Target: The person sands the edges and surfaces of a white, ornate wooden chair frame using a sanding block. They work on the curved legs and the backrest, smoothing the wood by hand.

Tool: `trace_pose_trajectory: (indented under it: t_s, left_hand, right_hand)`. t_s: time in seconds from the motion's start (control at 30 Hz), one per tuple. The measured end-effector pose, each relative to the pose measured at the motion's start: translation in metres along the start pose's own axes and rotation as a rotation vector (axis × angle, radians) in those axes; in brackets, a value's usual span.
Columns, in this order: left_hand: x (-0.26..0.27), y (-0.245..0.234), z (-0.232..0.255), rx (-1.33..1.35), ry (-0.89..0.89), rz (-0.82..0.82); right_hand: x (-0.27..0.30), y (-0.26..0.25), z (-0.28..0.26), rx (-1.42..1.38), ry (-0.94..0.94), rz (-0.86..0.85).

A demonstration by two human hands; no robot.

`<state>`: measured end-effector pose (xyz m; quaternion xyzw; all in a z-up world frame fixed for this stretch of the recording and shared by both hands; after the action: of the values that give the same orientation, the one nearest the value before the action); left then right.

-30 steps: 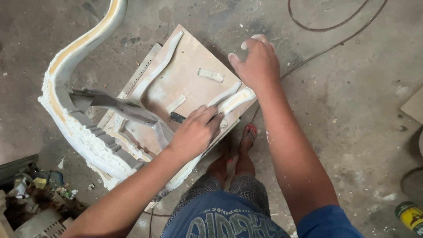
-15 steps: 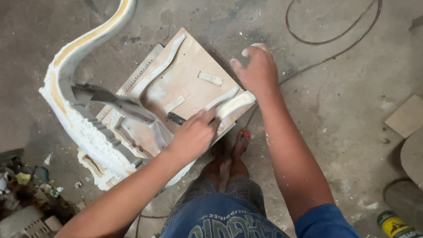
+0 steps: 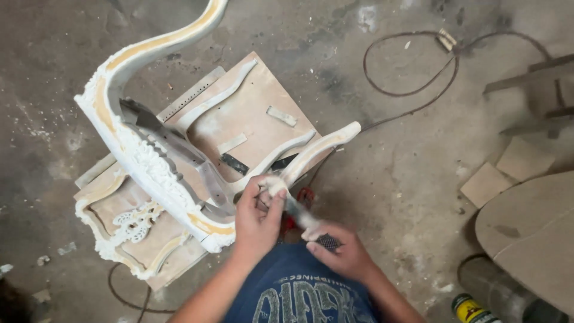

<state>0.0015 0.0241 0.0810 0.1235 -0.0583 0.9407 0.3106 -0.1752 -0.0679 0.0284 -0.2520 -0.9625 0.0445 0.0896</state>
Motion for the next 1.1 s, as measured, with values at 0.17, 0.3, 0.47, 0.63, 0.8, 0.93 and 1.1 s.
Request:
trace_pose_trajectory:
  t_s: [0.17,0.3,0.47,0.63,0.8,0.93,1.1]
  left_hand:
    - [0.015,0.023,-0.038,-0.057,0.161,0.065]
    - [0.029,0.082,-0.036,-0.287,0.513,-0.032]
    - [-0.006,0.123,-0.025,-0.394,0.398,-0.049]
    - [-0.036,0.155,-0.071,-0.612,-0.168,-0.077]
    - [-0.015,0.115,-0.08,-0.833,-0.273,0.313]
    - [0.026,0.102,-0.055,-1.103,-0.145,0.723]
    - [0.002,0.153,-0.053,0.202,0.035,0.73]
  right_hand:
    - [-0.026,-0.002,-0.001,-0.519,0.092,0.103]
    - [-0.066,-0.051,0.046,-0.668,0.182,0.208]
    - [-0.154,-0.155,0.028,-0.047,0.062,-0.052]
    - [-0.231,-0.157,-0.028,0.439,-0.082,-0.471]
    - [-0.253,-0.118,-0.037,0.649,-0.293,-0.74]
    - [-0.249,-0.106,-0.033,0.702,-0.33,-0.801]
    - [-0.216,-0.097,-0.032,0.473,-0.297,-1.002]
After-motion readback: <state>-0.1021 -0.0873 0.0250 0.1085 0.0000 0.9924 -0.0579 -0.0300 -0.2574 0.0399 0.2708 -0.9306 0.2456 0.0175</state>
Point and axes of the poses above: each hand's wrist, its own x-axis away from the middle knuckle, its own y-axis out of the palm, z = x × y, the point moved 8 cm from there along -x, towards the middle knuckle
